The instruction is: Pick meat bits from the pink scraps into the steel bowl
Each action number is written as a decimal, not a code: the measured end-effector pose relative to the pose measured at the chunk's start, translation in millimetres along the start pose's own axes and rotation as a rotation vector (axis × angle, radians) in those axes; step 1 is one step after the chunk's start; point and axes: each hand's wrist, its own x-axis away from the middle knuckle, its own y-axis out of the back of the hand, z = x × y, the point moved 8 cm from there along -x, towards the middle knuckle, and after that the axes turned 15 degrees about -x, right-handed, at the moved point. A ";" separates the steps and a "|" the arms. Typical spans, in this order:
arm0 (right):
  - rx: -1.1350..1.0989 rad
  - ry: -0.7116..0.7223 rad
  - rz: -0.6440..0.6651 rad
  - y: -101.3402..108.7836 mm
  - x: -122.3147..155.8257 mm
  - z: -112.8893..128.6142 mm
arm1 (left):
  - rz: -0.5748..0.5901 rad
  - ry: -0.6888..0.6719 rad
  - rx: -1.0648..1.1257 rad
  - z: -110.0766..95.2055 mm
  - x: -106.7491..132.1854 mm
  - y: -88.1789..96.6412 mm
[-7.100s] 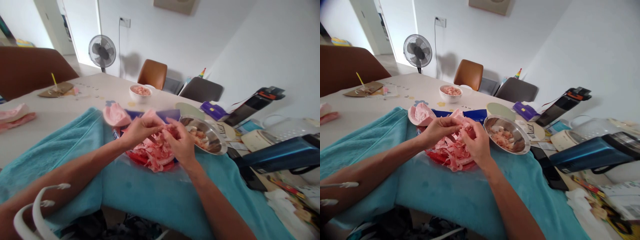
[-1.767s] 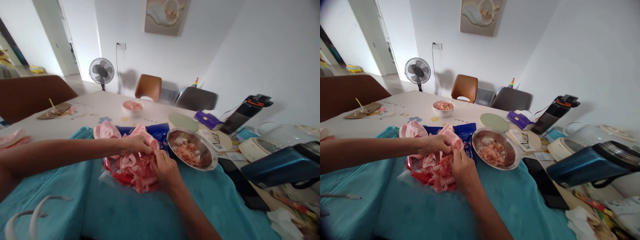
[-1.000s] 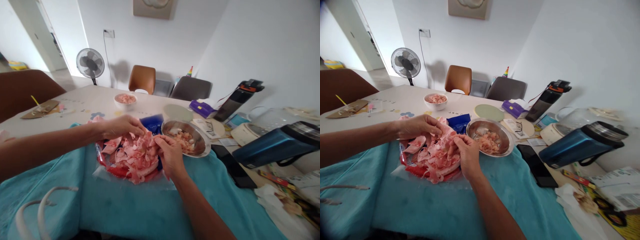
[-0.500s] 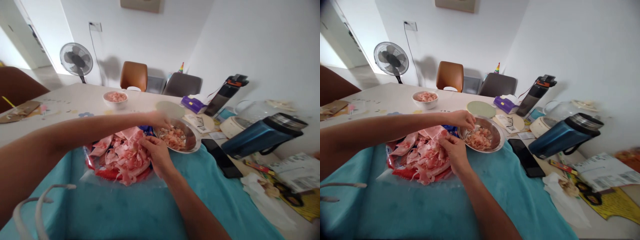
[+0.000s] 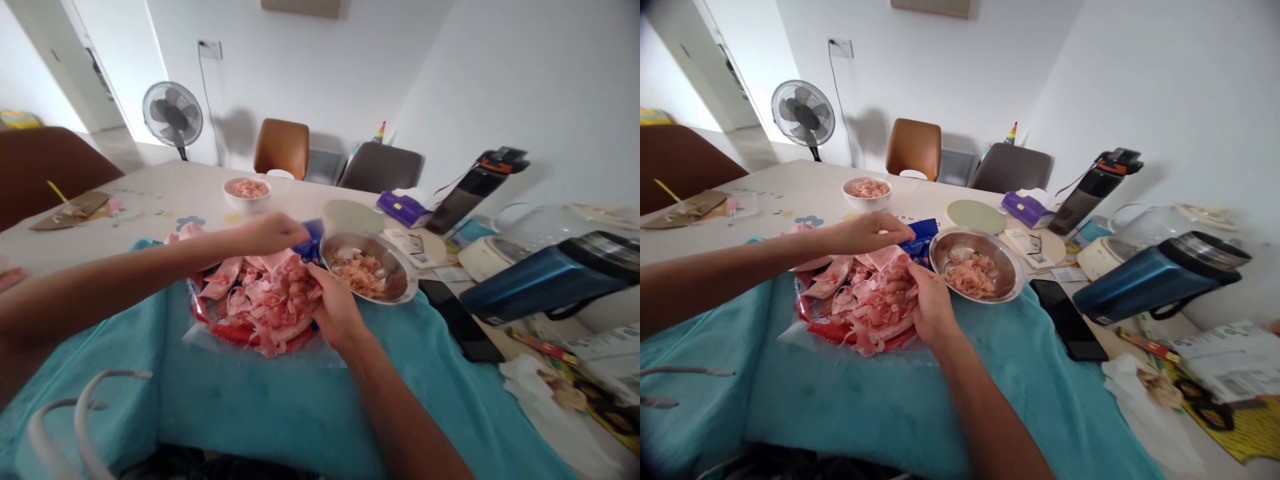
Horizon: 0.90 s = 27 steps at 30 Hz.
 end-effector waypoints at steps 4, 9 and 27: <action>-0.123 -0.083 0.006 -2.0 -2.9 -7.2 | -0.144 -0.129 0.048 0.8 54.9 15.5; -0.159 -0.145 0.029 -7.0 0.2 -14.1 | -0.274 -0.040 0.105 0.2 86.0 12.5; -0.002 -0.041 0.126 -19.3 7.7 -11.3 | -0.166 -0.067 0.265 -33.5 83.8 -28.5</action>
